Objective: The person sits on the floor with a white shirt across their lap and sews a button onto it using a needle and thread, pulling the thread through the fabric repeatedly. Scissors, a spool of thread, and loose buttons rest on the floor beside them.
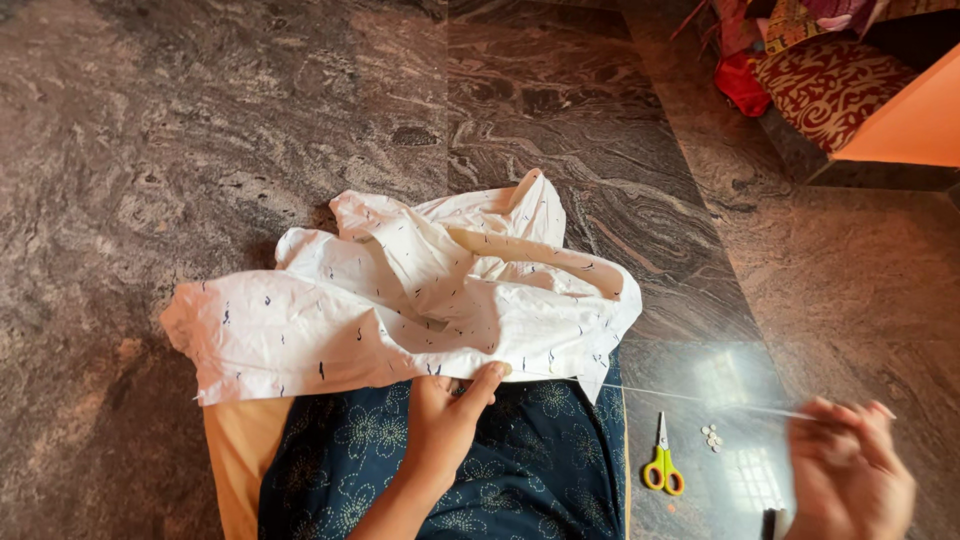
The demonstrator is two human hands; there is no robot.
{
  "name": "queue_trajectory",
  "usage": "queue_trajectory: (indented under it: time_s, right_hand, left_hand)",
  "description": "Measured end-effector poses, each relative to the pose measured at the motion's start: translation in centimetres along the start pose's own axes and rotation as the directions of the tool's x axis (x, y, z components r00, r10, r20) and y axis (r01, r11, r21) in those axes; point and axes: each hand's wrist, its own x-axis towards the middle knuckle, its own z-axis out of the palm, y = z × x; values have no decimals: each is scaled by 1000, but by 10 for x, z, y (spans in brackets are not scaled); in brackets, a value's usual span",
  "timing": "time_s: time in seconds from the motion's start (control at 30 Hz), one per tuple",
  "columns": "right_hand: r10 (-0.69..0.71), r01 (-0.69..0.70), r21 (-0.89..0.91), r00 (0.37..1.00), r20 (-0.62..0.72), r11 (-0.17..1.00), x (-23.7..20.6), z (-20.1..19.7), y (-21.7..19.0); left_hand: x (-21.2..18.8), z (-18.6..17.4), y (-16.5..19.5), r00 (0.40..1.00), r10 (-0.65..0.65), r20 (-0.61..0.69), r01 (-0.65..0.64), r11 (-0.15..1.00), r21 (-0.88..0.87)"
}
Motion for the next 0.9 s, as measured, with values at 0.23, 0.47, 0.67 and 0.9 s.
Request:
queue_trajectory:
  time_s: [0.23, 0.47, 0.67, 0.9]
  right_hand:
    - [-166, 173, 222, 985, -49, 960, 46, -103, -61]
    - [-321, 347, -306, 937, 135, 886, 0, -11, -17]
    - [-60, 209, -710, 972, 229, 673, -73, 121, 95]
    - [180, 787, -608, 616, 767, -100, -143, 181, 194]
  left_hand:
    - [-1, -2, 7, 1000, 19, 14, -19, 999, -28]
    - [0, 0, 4, 998, 52, 32, -53, 998, 45]
    - [0, 2, 1, 997, 63, 39, -65, 997, 42]
    - [-4, 0, 8, 996, 78, 43, -77, 997, -27]
